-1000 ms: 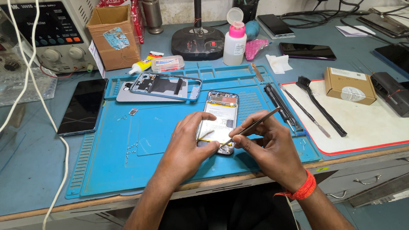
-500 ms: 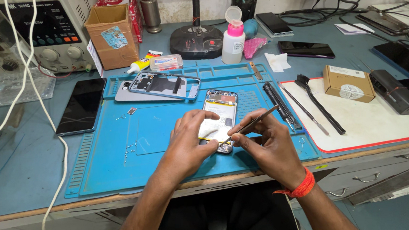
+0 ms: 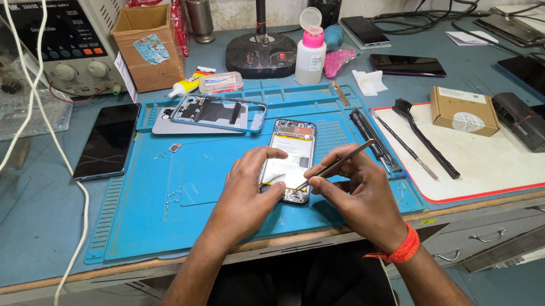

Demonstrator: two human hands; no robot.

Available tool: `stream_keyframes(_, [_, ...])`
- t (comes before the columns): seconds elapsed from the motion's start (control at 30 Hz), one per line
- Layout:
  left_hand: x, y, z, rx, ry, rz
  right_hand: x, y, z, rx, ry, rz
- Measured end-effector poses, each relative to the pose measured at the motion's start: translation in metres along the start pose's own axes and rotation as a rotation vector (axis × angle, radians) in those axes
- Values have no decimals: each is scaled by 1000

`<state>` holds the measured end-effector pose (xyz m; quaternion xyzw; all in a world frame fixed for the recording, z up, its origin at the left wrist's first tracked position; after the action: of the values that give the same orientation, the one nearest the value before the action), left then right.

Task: The person pries open the back of a smartphone on a repair mat, uses a metal tool to work around the battery inside the phone, lifts and repositions the phone, then connects it to a power supply and holds it while it boots to the startup screen.

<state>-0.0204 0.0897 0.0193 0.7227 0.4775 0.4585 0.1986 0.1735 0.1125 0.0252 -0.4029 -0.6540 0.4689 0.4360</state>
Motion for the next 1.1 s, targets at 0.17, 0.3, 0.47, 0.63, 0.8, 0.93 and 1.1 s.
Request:
stream_keyframes(0.17, [1, 4, 1, 67, -22, -35, -2, -3, -2, 8, 29, -63])
stream_keyframes(0.3, [2, 7, 2, 110, -20, -13, -2, -3, -3, 17, 42, -77])
stream_keyframes(0.47, [1, 7, 2, 89, -10, -8, -2, -2, -4, 36, 32, -62])
stream_keyframes(0.63, [0, 7, 3, 102, -12, -25, -1, -1, -5, 58, 20, -53])
stream_keyframes(0.8, [0, 8, 3, 125, -7, -4, 1, 3, -6, 74, 15, -30])
stream_keyframes(0.93, [-1, 7, 4, 131, -8, -11, 1, 4, -6, 82, -16, -49])
stream_keyframes(1.1, [-1, 6, 4, 133, -21, -25, 2, 5, -7, 74, -21, -37])
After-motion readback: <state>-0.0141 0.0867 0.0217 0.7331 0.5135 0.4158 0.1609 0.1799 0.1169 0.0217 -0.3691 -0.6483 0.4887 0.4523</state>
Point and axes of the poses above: each hand's wrist, its own x-axis towards the middle knuckle, its own z-axis out of the palm, y = z × x, the point moved 5 cm from there along x, towards the middle knuckle, and after that the axes turned 9 degrees about z, right-handed, at the moved point
